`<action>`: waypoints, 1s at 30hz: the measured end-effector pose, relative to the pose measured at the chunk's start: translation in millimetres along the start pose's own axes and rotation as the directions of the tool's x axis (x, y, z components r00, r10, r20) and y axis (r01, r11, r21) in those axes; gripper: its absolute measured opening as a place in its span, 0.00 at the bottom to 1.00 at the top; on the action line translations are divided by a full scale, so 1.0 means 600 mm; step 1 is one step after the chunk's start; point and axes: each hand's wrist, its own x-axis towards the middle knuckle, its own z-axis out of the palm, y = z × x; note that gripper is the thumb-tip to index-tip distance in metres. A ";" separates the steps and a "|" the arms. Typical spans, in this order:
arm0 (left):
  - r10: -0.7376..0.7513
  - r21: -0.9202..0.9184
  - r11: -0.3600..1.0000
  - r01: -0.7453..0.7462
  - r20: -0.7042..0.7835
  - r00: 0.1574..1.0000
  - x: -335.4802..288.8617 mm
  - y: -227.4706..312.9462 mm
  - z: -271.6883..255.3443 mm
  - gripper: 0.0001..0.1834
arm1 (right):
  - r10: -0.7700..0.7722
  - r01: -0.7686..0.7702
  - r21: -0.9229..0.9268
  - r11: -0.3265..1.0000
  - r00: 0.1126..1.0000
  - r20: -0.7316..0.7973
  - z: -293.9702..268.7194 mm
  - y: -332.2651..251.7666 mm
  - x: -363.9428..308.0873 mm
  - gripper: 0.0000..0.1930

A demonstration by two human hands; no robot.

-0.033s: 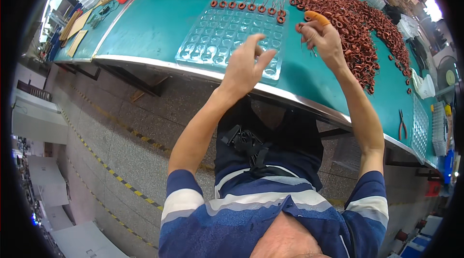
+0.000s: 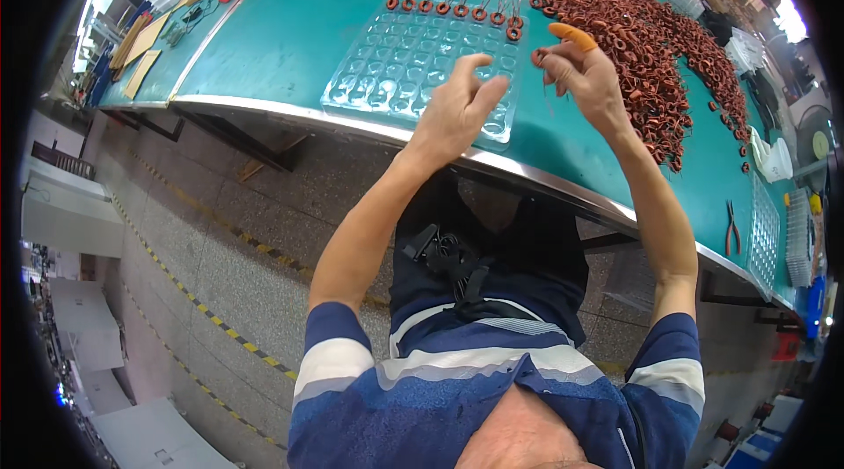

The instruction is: The recorder is arranging small electronic coils with wire leads into a clear plastic sorting tray on a workbench.

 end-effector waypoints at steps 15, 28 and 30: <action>0.004 -0.641 0.755 0.140 0.217 0.976 -0.020 -0.008 0.055 0.19 | 0.063 -0.075 -0.062 0.995 0.983 -0.173 0.064 -0.033 -0.092 0.15; 0.359 0.160 0.928 -0.336 -0.144 0.922 -0.043 0.002 0.078 0.12 | -0.496 0.257 -0.754 0.604 0.862 -0.104 0.060 -0.039 -0.101 0.11; 0.333 0.179 0.935 -0.305 -0.150 0.931 -0.040 -0.012 0.079 0.11 | -0.543 0.267 -0.819 0.507 0.838 -0.063 0.073 -0.040 -0.106 0.09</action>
